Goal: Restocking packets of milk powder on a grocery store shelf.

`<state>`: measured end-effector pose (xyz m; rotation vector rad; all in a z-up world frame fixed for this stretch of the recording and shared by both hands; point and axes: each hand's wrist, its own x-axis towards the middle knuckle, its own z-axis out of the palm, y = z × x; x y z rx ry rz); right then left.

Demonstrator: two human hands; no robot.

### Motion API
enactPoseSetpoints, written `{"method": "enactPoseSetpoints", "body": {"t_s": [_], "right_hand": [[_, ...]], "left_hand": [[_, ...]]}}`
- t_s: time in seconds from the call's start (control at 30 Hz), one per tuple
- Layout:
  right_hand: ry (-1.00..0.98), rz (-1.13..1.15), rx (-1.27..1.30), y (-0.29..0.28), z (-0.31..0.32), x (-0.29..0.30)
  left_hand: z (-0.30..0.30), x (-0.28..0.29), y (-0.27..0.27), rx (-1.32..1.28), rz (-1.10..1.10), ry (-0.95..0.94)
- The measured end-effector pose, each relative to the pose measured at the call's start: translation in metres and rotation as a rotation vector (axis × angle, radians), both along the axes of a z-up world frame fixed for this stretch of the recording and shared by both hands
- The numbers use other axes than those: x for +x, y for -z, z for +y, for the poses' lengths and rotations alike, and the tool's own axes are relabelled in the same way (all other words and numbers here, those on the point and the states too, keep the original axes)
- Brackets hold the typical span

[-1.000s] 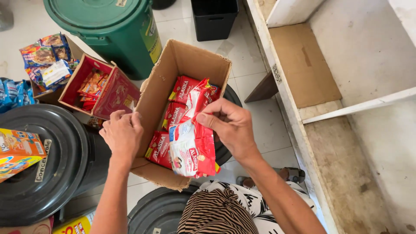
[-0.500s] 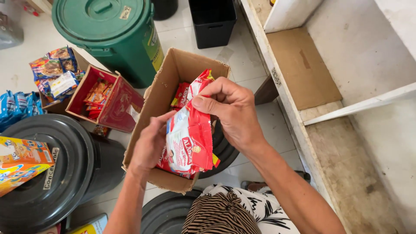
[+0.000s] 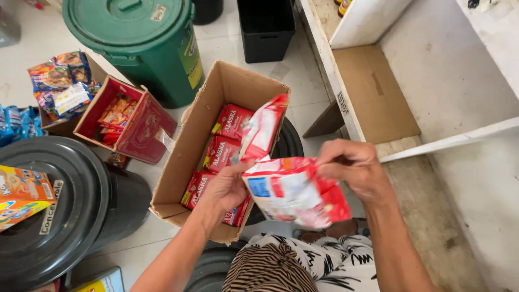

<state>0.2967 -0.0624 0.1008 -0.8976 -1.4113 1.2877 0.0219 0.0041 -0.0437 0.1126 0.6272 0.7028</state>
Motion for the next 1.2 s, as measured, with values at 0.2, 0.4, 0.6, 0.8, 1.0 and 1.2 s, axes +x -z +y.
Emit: {"method": "enactPoseSetpoints", "body": {"t_s": [0.2,0.4,0.6,0.8,1.0,1.2], "right_hand": [[0.267,0.223,-0.048,0.052,-0.006,0.023],[0.432,0.063,-0.128,0.060,-0.006,0.013],[0.557,-0.048,-0.166,0.051,-0.004,-0.019],[0.566,-0.218,-0.257,0.077,0.000,-0.022],[0.498,-0.114,-0.202,0.081,0.000,-0.020],[0.534,-0.066,-0.191,0.104,-0.003,-0.018]], "left_hand": [[0.000,0.011,0.000,0.016,0.049,-0.063],[-0.002,0.014,-0.004,-0.024,0.039,-0.132],[0.002,0.023,-0.012,-0.038,0.043,-0.212],[0.002,0.030,-0.009,0.075,0.095,-0.362],[0.001,0.026,-0.008,0.084,0.115,-0.366],[0.001,0.022,-0.001,0.115,0.065,-0.340]]}}
